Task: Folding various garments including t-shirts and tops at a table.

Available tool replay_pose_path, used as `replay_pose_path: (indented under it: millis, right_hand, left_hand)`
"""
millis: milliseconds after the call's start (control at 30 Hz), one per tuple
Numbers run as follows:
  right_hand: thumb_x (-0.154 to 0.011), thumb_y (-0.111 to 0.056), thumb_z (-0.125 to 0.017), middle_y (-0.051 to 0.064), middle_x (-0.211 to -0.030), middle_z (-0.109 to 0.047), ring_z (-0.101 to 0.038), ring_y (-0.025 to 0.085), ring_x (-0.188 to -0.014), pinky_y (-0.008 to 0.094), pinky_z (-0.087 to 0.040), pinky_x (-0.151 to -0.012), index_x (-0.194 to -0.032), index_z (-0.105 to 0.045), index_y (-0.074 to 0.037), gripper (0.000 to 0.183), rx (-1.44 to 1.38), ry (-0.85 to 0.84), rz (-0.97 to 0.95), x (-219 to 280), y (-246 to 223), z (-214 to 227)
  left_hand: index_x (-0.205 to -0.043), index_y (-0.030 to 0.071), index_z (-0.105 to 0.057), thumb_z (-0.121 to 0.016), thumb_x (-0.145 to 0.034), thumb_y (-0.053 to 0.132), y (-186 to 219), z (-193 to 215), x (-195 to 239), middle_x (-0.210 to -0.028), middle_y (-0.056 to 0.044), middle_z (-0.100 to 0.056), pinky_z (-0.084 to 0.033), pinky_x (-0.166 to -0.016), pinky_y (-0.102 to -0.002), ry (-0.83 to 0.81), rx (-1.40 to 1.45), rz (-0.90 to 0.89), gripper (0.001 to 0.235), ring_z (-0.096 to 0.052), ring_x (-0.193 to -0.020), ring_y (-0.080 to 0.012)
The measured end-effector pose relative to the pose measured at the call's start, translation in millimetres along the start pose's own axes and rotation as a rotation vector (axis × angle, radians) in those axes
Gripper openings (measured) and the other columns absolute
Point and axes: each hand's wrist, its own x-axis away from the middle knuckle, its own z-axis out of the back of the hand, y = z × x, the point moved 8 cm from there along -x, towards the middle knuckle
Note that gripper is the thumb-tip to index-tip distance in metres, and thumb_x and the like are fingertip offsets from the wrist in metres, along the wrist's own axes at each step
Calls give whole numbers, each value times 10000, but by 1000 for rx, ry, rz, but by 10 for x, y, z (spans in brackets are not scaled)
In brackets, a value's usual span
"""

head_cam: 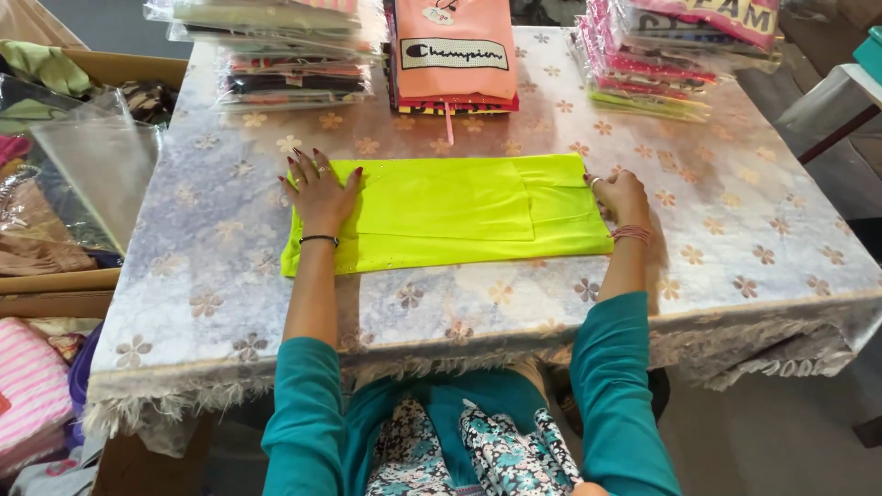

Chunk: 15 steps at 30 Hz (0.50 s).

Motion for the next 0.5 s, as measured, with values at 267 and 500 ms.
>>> replay_pose_path:
  millis: [267,500]
  right_hand:
    - [-802,-499,-839,132,-600,-638,-576,201,-493,404,-440,-502,-693,-692,31,561,108,-96,55,-243,144,-236]
    - [-920,-592,-728,225,-604,-594,-607,310,-563,456,-475,-610,-697,-646,63,697,116,-12,256,-412,53,-325]
  left_hand:
    - [-1610,32,-263,-407,-949,748,-1,10,17,-1664,-283,-196,-71,-1207,-646,14,-3,-9,986,-120,-1556,-440]
    - [-1605,28,-270,-414,-946,742,9,22,10,-1659,-284,-198,-72,-1202,-649,9,-1,-8,982,-120,-1550,-443]
